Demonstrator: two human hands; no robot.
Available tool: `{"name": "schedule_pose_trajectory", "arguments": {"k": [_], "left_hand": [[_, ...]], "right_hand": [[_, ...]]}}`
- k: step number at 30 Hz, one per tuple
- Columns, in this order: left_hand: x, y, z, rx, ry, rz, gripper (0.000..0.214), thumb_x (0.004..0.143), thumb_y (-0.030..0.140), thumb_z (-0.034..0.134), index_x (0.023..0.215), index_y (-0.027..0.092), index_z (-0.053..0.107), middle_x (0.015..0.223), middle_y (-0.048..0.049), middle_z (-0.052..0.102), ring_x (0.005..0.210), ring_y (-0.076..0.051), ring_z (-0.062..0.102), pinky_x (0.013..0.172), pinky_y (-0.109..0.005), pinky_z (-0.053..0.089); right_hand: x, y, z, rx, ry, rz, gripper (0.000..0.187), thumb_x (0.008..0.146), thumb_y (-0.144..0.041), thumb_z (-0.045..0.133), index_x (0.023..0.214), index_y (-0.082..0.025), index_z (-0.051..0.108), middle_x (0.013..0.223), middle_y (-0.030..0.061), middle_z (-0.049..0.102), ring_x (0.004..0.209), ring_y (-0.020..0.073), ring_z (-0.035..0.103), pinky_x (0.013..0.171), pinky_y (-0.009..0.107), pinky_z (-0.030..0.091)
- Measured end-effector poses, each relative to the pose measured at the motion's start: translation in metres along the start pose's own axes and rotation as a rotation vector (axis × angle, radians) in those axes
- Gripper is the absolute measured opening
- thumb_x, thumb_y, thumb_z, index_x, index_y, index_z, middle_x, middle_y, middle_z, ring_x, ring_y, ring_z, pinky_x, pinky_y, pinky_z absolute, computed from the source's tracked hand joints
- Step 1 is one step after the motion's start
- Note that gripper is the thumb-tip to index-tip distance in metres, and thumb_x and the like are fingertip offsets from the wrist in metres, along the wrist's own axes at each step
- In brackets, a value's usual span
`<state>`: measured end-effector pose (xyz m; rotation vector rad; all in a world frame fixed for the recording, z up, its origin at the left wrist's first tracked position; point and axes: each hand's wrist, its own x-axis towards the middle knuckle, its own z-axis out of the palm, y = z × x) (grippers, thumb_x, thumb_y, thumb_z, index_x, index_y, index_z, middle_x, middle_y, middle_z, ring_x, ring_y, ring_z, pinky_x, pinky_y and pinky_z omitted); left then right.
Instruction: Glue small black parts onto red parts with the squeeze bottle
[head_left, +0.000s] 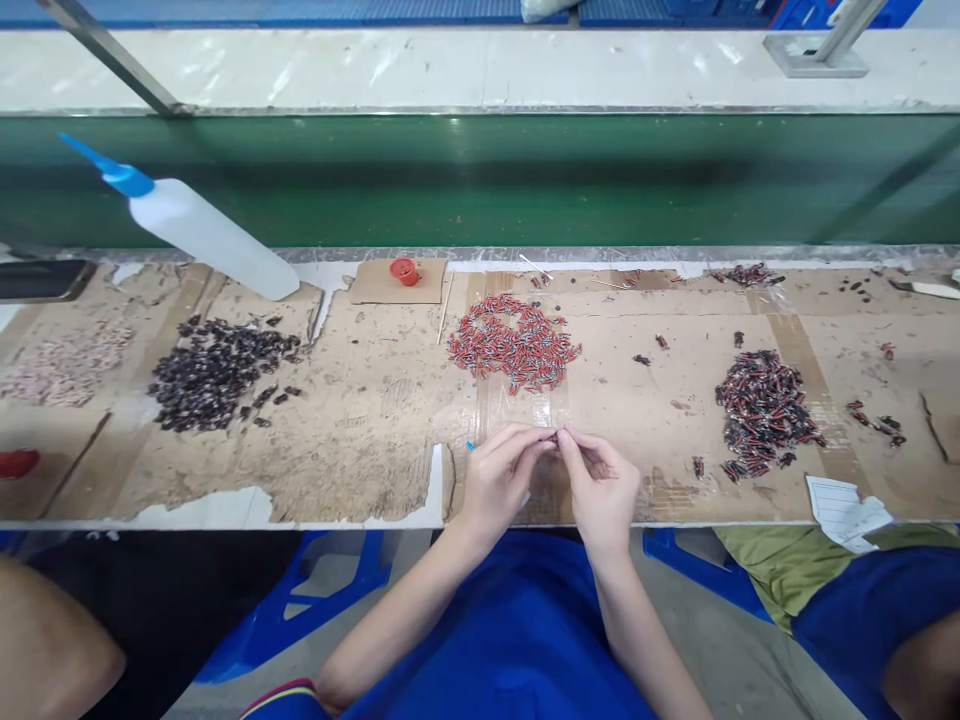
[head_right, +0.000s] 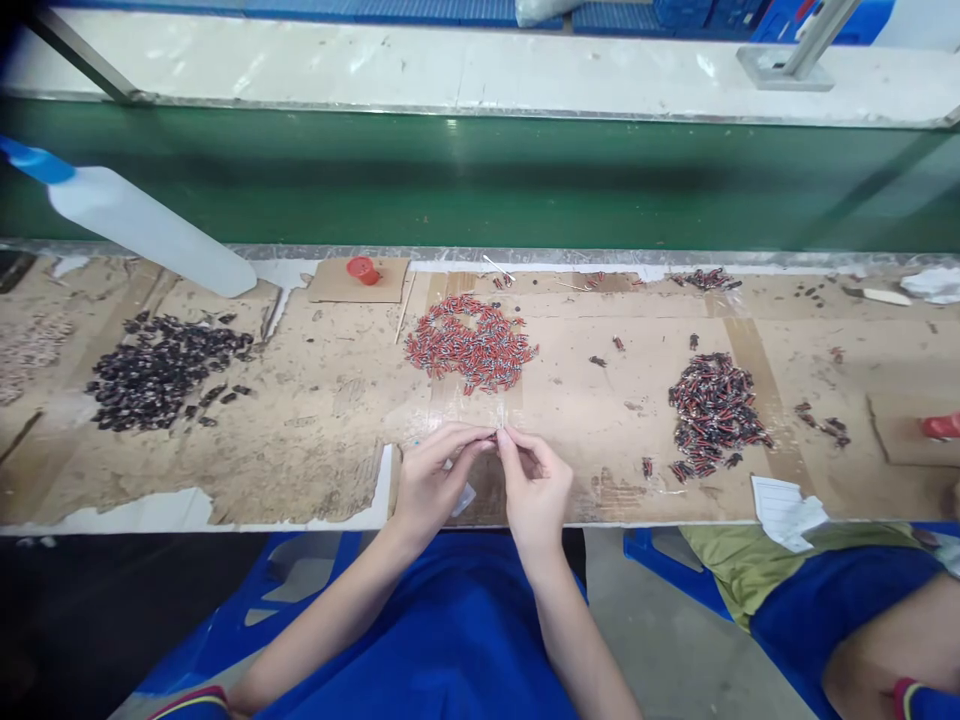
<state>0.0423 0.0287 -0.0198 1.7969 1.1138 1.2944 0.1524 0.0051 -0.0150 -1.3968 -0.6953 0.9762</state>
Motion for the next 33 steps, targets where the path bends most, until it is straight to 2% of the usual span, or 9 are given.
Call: {"name": "schedule_pose_trajectory", "arguments": {"k": [8,16,19,25,30,33], "left_hand": [[0.004,0.010,0.001,-0.150,-0.107,-0.223,0.015,0.085,0.017,0.062,0.094,0.019,0.075,0.093,-0.0062,0.076,0.086,-0.017,0.071,0.079,-0.030,0.060],[0.001,0.007,0.005,-0.220,-0.150,-0.319,0.017,0.085,0.021,0.065,0.097,0.021,0.076,0.094,-0.0058,0.076,0.088,-0.017,0.070,0.082,-0.029,0.057],[0.001,0.005,0.005,-0.242,-0.155,-0.347,0.016,0.085,0.022,0.065,0.096,0.022,0.077,0.095,-0.0061,0.076,0.089,-0.018,0.070,0.083,-0.030,0.057],[0.002,0.003,0.008,-0.296,-0.129,-0.403,0.015,0.082,0.023,0.066,0.091,0.018,0.077,0.094,-0.0083,0.076,0.089,-0.019,0.071,0.083,-0.031,0.057],[0.005,0.005,0.010,-0.329,-0.111,-0.438,0.013,0.080,0.023,0.065,0.085,0.016,0.075,0.087,-0.0079,0.075,0.081,-0.018,0.070,0.074,-0.027,0.058],[0.005,0.005,0.010,-0.306,-0.101,-0.424,0.012,0.080,0.021,0.063,0.083,0.017,0.074,0.084,-0.0065,0.074,0.079,-0.017,0.069,0.072,-0.026,0.056]], "right_hand": [[-0.003,0.004,-0.010,-0.077,0.003,-0.130,0.013,0.080,-0.030,0.069,0.084,-0.019,0.075,0.085,0.0064,0.075,0.081,0.0203,0.071,0.079,0.035,0.059],[-0.002,0.003,-0.019,-0.308,0.001,-0.381,0.011,0.085,-0.022,0.064,0.087,-0.021,0.074,0.085,0.0059,0.075,0.080,0.0191,0.071,0.077,0.033,0.058],[-0.001,0.001,-0.020,-0.392,-0.009,-0.431,0.012,0.086,-0.022,0.062,0.086,-0.021,0.075,0.085,0.0060,0.075,0.078,0.0190,0.071,0.076,0.032,0.059],[-0.001,-0.001,-0.021,-0.433,-0.055,-0.408,0.017,0.088,-0.025,0.058,0.091,-0.021,0.075,0.088,0.0070,0.076,0.083,0.0203,0.072,0.078,0.033,0.059],[-0.003,-0.005,-0.023,-0.403,-0.112,-0.369,0.020,0.087,-0.024,0.058,0.095,-0.022,0.075,0.092,0.0073,0.076,0.084,0.0202,0.072,0.079,0.034,0.060],[-0.003,-0.004,-0.023,-0.320,-0.120,-0.279,0.017,0.084,-0.026,0.062,0.093,-0.022,0.076,0.093,0.0074,0.076,0.085,0.0207,0.072,0.082,0.035,0.060]]}}
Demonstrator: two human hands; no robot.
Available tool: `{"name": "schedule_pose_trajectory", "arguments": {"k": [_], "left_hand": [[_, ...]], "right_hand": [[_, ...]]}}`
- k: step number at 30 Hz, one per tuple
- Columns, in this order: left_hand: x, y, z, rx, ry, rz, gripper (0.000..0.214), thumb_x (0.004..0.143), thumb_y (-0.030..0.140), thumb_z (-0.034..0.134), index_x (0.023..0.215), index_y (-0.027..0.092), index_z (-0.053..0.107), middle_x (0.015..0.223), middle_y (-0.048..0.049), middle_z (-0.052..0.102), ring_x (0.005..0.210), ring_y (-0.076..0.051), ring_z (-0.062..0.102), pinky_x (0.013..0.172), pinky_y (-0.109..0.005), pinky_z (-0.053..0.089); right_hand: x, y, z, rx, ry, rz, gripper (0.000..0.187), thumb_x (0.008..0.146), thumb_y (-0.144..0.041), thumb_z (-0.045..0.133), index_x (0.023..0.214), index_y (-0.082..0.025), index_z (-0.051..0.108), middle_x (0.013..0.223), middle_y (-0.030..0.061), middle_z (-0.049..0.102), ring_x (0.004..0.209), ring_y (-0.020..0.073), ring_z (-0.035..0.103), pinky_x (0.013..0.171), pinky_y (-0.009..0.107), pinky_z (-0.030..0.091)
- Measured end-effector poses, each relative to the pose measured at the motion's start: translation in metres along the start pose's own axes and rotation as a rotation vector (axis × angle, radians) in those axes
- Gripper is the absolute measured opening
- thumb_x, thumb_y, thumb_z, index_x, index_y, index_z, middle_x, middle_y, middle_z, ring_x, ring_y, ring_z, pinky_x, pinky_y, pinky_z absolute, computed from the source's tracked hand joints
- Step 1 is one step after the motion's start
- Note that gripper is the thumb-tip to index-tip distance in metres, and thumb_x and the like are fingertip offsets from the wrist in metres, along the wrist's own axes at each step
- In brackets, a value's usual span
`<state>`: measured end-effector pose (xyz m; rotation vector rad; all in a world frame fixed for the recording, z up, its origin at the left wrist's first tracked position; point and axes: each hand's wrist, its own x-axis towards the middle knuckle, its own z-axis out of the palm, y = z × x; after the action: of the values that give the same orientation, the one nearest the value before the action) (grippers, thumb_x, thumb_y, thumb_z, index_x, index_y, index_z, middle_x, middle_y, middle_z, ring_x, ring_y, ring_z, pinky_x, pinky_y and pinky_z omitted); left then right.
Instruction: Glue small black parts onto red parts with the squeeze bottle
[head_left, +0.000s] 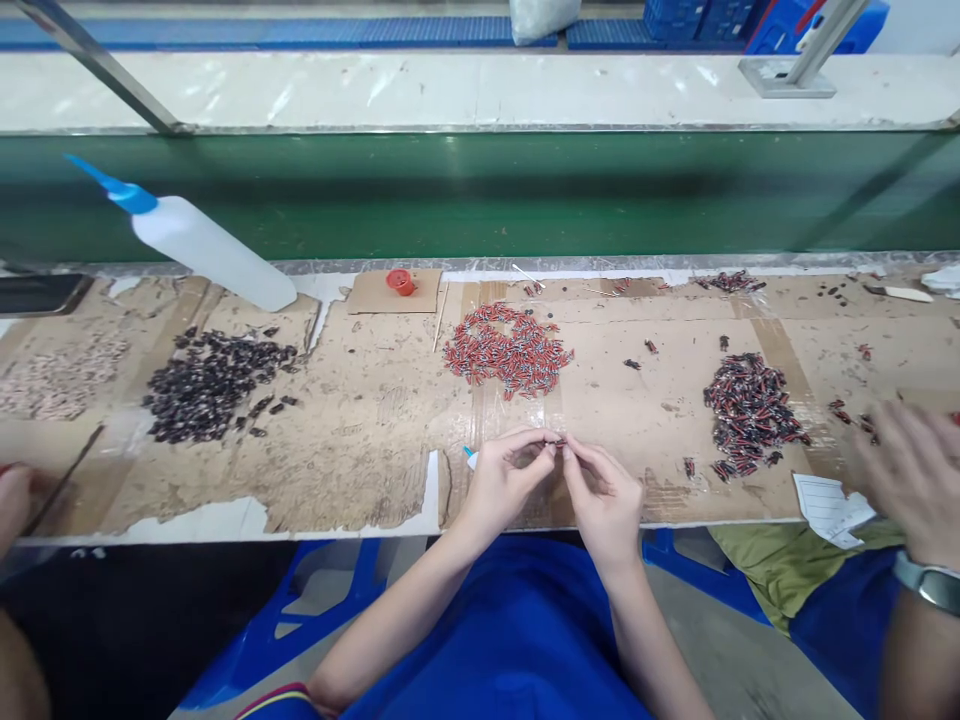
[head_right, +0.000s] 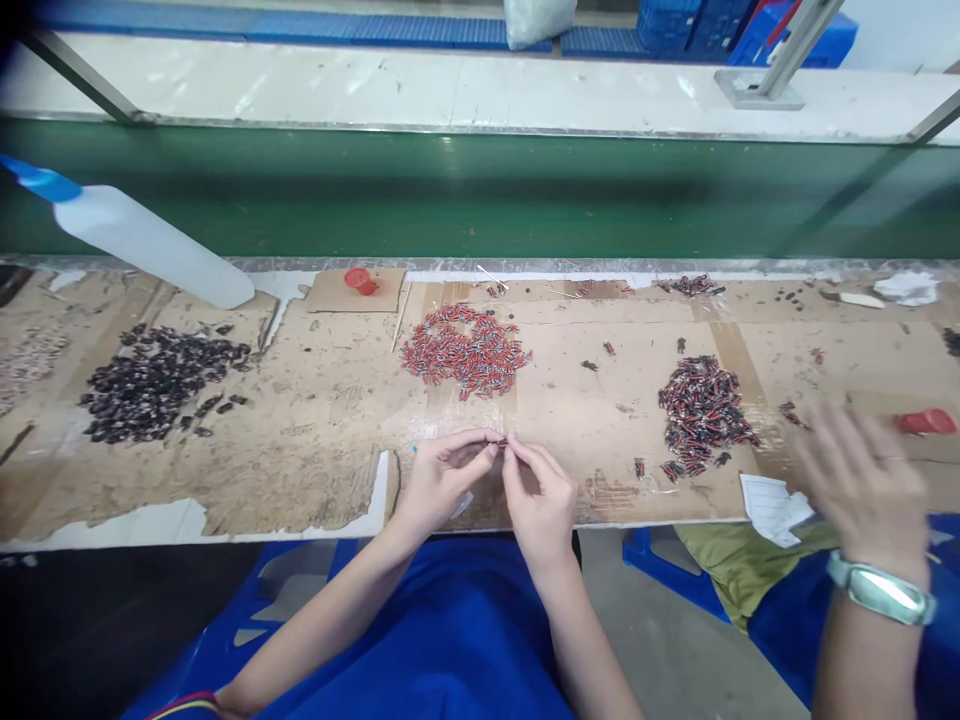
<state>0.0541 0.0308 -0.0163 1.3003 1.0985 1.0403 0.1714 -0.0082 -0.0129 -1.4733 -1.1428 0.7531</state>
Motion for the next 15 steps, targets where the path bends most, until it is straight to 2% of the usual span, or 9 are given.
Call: {"name": "schedule_pose_trajectory", "arguments": {"k": [4,6,12,15], "left_hand": [[0.000,-0.001,0.000,0.065,-0.007,0.034,0.012,0.080,0.018,0.061,0.081,0.016,0.073,0.082,-0.0060,0.073,0.077,-0.017,0.067,0.072,-0.027,0.055],[0.000,0.000,0.000,0.085,-0.015,0.057,0.012,0.079,0.017,0.061,0.080,0.016,0.073,0.081,-0.0058,0.073,0.076,-0.017,0.067,0.072,-0.027,0.054],[-0.001,0.002,0.000,0.101,-0.024,0.069,0.013,0.078,0.017,0.060,0.081,0.016,0.073,0.079,-0.0056,0.073,0.074,-0.017,0.067,0.071,-0.027,0.055],[-0.002,-0.001,0.002,0.077,-0.045,0.091,0.012,0.079,0.018,0.061,0.083,0.016,0.073,0.082,-0.0068,0.074,0.076,-0.017,0.068,0.071,-0.028,0.057]], "right_hand": [[0.000,0.005,0.001,0.184,0.016,0.204,0.024,0.076,-0.033,0.070,0.094,-0.019,0.076,0.091,0.0081,0.077,0.081,0.0217,0.073,0.079,0.037,0.061],[0.002,0.006,-0.001,0.235,0.014,0.258,0.026,0.073,-0.035,0.073,0.091,-0.018,0.076,0.088,0.0080,0.077,0.078,0.0222,0.074,0.078,0.037,0.062],[0.009,-0.002,-0.010,0.199,-0.088,0.179,0.013,0.073,-0.028,0.071,0.082,-0.021,0.078,0.088,0.0062,0.077,0.081,0.0218,0.073,0.079,0.037,0.061],[0.007,-0.003,-0.009,0.172,-0.058,0.163,0.013,0.073,-0.029,0.072,0.082,-0.021,0.077,0.087,0.0063,0.077,0.078,0.0216,0.073,0.076,0.036,0.061]]}}
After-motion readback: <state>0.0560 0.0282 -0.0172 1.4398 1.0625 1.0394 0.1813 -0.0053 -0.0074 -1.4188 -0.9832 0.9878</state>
